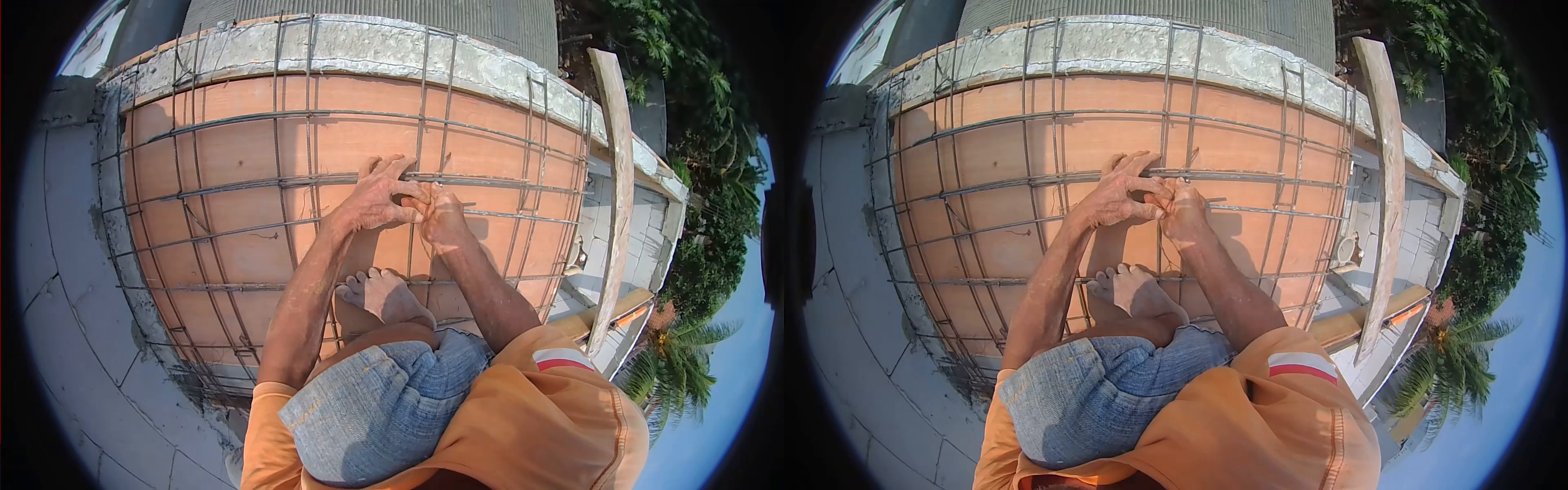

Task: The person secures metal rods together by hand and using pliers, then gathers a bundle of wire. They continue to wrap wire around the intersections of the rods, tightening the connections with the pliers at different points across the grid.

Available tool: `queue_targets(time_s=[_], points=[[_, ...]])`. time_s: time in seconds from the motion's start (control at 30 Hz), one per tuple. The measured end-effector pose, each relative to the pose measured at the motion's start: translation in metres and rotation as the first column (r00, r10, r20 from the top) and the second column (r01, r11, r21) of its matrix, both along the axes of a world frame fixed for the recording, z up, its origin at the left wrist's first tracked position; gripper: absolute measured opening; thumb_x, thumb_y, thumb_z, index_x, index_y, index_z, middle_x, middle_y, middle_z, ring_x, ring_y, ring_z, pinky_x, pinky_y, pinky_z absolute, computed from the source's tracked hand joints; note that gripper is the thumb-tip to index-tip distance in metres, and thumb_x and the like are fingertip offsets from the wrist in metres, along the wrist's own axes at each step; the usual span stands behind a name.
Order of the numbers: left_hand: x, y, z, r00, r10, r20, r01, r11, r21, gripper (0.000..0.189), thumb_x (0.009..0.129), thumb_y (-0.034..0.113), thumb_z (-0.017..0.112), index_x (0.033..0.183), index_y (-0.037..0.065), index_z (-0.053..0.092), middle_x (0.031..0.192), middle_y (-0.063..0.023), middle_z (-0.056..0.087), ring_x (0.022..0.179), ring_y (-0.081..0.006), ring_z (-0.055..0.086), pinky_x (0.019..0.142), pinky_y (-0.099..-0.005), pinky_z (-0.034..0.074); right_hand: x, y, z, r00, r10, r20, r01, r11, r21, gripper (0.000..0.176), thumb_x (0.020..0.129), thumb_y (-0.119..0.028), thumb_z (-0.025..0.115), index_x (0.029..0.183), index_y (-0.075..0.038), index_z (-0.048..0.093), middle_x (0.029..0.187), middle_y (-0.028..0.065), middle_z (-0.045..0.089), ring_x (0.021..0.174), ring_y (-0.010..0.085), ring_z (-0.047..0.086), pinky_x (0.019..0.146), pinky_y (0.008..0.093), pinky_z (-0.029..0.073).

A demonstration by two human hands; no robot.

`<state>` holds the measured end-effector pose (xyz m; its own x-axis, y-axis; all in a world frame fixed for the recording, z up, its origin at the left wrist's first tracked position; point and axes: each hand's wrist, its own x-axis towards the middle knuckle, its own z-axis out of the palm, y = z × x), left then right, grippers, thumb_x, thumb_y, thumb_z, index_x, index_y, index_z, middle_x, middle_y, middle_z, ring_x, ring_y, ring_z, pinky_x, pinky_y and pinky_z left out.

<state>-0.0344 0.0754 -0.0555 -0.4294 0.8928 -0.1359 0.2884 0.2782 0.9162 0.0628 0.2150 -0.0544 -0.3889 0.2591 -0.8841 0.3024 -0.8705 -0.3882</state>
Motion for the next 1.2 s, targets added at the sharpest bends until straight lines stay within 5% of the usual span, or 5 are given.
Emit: queue_targets(time_s=[0.47, 0.57, 0.67, 0.73, 1.2], points=[[0.035, 0.004, 0.001, 0.965, 0.186, -0.186, -0.166, 0.979, 0.118, 0.017, 0.084, 0.025, 0.065, 0.099, 0.026, 0.073, 0.135, -0.0043, 0.054, 0.137, -0.0294, 0.037, 0.116, -0.0579, 0.008, 0.01, 0.01, 0.009, 0.988, -0.003, -0.156, -0.015, 0.993, -0.118, 0.037, 0.103, -0.028, 0.035, 0.111, 0.002, 0.054, 0.101, 0.012, 0.067, 0.073, 0.0175, 0.064, 0.057, 0.0259, 0.052], [0.041, 0.001, 0.003, 0.953, 0.258, -0.161, -0.231, 0.958, 0.169, 0.017, 0.085, 0.021, 0.064, 0.1, 0.021, 0.073, 0.119, -0.0015, 0.066, 0.133, -0.0263, 0.043, 0.117, -0.0577, 0.009, 0.011, 0.029, 0.048, 0.92, 0.385, -0.073, -0.386, 0.923, 0.008, 0.032, 0.102, -0.025, 0.04, 0.108, 0.001, 0.058, 0.097, 0.0099, 0.066, 0.073, 0.0148, 0.063, 0.057, 0.0246, 0.051], [0.045, 0.004, 0.001, 0.946, 0.299, -0.128, -0.273, 0.943, 0.188, 0.016, 0.086, 0.019, 0.065, 0.099, 0.018, 0.072, 0.107, -0.0005, 0.07, 0.131, -0.026, 0.046, 0.117, -0.0572, 0.009, 0.006, 0.055, 0.065, 0.658, 0.603, 0.451, -0.736, 0.388, 0.554, 0.025, 0.099, -0.017, 0.045, 0.098, 0.001, 0.063, 0.087, 0.0121, 0.065, 0.075, 0.0225, 0.063, 0.065, 0.0349, 0.052], [0.044, 0.004, 0.004, 0.944, 0.314, -0.098, -0.291, 0.936, 0.196, 0.015, 0.086, 0.017, 0.065, 0.099, 0.018, 0.072, 0.105, -0.0008, 0.071, 0.131, -0.0257, 0.046, 0.118, -0.057, 0.008, -0.006, 0.088, 0.053, 0.495, 0.483, 0.722, -0.509, -0.513, 0.691, 0.022, 0.09, -0.015, 0.056, 0.105, -0.001, 0.064, 0.09, 0.0143, 0.064, 0.076, 0.027, 0.064, 0.07, 0.038, 0.052], [0.063, 0.003, -0.002, 0.914, 0.394, 0.098, -0.406, 0.878, 0.254, 0.022, 0.084, 0.007, 0.06, 0.102, 0.011, 0.071, 0.108, -0.0081, 0.07, 0.123, -0.0284, 0.055, 0.119, -0.0522, 0.011, -0.061, 0.133, 0.021, -0.076, 0.758, 0.648, -0.385, -0.622, 0.682, 0.013, 0.082, -0.01, 0.065, 0.089, -0.001, 0.061, 0.089, 0.0171, 0.059, 0.083, 0.0369, 0.06, 0.071, 0.0466, 0.045]])
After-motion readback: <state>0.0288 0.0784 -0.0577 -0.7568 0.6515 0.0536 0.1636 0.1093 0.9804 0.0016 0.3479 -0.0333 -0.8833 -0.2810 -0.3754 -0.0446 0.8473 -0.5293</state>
